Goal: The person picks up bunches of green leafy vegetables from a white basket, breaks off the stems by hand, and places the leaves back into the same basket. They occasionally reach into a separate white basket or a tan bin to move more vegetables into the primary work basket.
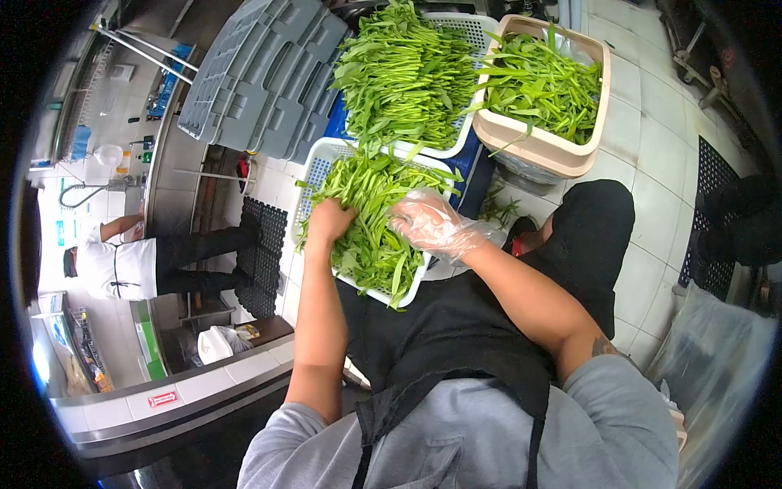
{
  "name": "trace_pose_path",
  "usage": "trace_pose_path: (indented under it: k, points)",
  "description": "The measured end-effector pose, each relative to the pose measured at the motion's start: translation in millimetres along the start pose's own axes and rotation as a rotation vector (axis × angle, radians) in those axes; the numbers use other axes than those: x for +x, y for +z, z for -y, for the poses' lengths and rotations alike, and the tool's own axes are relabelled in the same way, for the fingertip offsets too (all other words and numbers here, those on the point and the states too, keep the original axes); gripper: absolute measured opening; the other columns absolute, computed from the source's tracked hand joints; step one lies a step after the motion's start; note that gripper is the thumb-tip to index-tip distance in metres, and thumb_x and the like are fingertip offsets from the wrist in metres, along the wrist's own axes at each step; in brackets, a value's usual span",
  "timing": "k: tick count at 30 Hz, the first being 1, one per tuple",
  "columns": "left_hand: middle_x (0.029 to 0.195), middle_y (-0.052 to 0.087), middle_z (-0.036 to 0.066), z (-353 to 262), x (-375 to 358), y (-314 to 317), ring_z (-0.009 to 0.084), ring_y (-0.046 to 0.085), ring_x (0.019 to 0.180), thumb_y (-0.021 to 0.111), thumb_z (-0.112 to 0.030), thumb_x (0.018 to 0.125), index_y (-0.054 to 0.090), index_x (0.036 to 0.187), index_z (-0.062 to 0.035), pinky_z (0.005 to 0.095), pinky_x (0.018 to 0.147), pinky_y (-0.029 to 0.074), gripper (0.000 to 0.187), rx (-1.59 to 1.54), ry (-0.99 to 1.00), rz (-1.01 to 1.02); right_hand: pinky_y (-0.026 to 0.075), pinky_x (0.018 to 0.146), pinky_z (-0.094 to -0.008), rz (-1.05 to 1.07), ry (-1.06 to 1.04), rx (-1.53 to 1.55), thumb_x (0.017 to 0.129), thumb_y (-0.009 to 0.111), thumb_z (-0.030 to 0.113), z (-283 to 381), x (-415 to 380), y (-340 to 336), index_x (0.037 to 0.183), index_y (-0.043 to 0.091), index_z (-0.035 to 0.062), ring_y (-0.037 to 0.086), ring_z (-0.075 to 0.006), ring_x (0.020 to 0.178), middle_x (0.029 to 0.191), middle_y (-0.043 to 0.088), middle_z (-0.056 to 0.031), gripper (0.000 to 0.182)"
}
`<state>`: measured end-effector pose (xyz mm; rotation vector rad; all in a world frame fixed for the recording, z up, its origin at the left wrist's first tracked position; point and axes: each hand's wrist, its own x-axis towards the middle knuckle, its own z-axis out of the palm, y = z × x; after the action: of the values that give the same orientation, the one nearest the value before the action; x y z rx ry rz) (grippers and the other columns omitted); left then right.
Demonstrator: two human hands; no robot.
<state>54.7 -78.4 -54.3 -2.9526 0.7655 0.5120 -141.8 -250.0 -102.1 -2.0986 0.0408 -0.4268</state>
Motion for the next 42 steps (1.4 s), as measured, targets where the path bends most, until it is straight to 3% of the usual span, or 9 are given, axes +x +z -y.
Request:
trace_pose_path:
  k: [5,8,12,19,24,30,32,34,42]
  points:
    - [0.092,0.072,0.027,-6,-29,-21,0.0449,0.07,0.088,0.074,-0.029,0.083,0.071,0.097,-0.0014,0.0525,0.082,0.054,0.031,-0.168,0.09,-0.089,0.05,0.096,-0.0476,0.069,0.005,0.006,0.089,0.07,0.021,8,4,-7,0.115,0.072,0.0066,0.064,-0.0379,0.109,0.112,0.07,-0.0166,0.03]
    - [0.084,0.07,0.027,-23,-62,-32,0.0462,0.068,0.083,0.074,-0.027,0.082,0.069,0.095,-0.0006,0.0535,0.079,0.054,0.03,-0.144,0.143,-0.175,0.048,0.101,-0.0482,-0.309,-0.227,-0.152,0.087,0.071,0.019,30,8,-10,0.12,0.071,0.0086,0.058,-0.0385,0.12,0.125,0.065,-0.0147,0.035]
    - [0.079,0.069,0.022,-33,-87,-30,0.0433,0.067,0.076,0.075,-0.025,0.083,0.068,0.091,-0.0016,0.0516,0.072,0.052,0.026,-0.098,0.262,-0.267,0.042,0.106,-0.0521,-0.237,-0.18,-0.38,0.084,0.07,0.02,50,15,-11,0.124,0.068,0.0116,0.052,-0.0392,0.129,0.133,0.06,-0.0153,0.041]
    - [0.086,0.071,0.022,-27,-96,-27,0.0416,0.069,0.082,0.073,-0.023,0.085,0.068,0.097,-0.0051,0.0516,0.076,0.054,0.022,-0.073,0.388,-0.173,0.045,0.098,-0.0514,-0.235,-0.172,-0.522,0.078,0.068,0.019,39,18,-1,0.087,0.072,0.012,0.058,-0.0345,0.118,0.1,0.065,-0.0092,0.012]
    - [0.092,0.073,0.023,5,-77,-35,0.0427,0.07,0.091,0.068,-0.019,0.087,0.071,0.104,-0.0065,0.0522,0.081,0.056,0.022,0.047,0.222,-0.112,0.048,0.09,-0.0479,-0.236,-0.267,-0.543,0.078,0.069,0.019,29,10,-4,0.082,0.068,0.0111,0.06,-0.0323,0.105,0.094,0.063,-0.0095,0.01]
    - [0.096,0.073,0.024,21,-76,-71,0.0422,0.071,0.088,0.064,-0.009,0.09,0.071,0.111,-0.0035,0.0522,0.081,0.056,0.023,-0.058,0.02,-0.575,0.046,0.079,-0.0487,-0.26,-0.304,-0.197,0.08,0.071,0.015,10,8,-10,0.088,0.065,0.0086,0.059,-0.0346,0.087,0.085,0.061,-0.0101,0.012]
    - [0.096,0.073,0.023,-20,-108,-86,0.0415,0.071,0.088,0.065,-0.006,0.087,0.071,0.111,-0.0063,0.0519,0.082,0.056,0.025,-0.397,0.048,-0.422,0.047,0.084,-0.0485,-0.162,-0.261,-0.107,0.079,0.073,0.01,12,8,-16,0.094,0.067,0.0071,0.06,-0.0353,0.091,0.089,0.064,-0.0116,0.016]
    - [0.1,0.073,0.02,-27,-107,-57,0.0408,0.071,0.089,0.066,-0.007,0.087,0.072,0.111,-0.0092,0.0512,0.083,0.056,0.025,-0.345,0.434,-0.433,0.046,0.084,-0.0481,-0.197,-0.265,-0.07,0.081,0.071,0.008,12,9,-11,0.098,0.068,0.0064,0.06,-0.037,0.092,0.09,0.065,-0.0127,0.017]
    - [0.102,0.071,0.017,-38,-88,-28,0.0403,0.068,0.091,0.07,-0.018,0.092,0.072,0.105,-0.0057,0.0494,0.08,0.054,0.018,-0.161,0.448,-0.226,0.047,0.093,-0.0489,-0.234,-0.231,-0.18,0.083,0.072,0.019,23,8,-16,0.109,0.071,0.0074,0.061,-0.038,0.103,0.106,0.068,-0.0159,0.029]
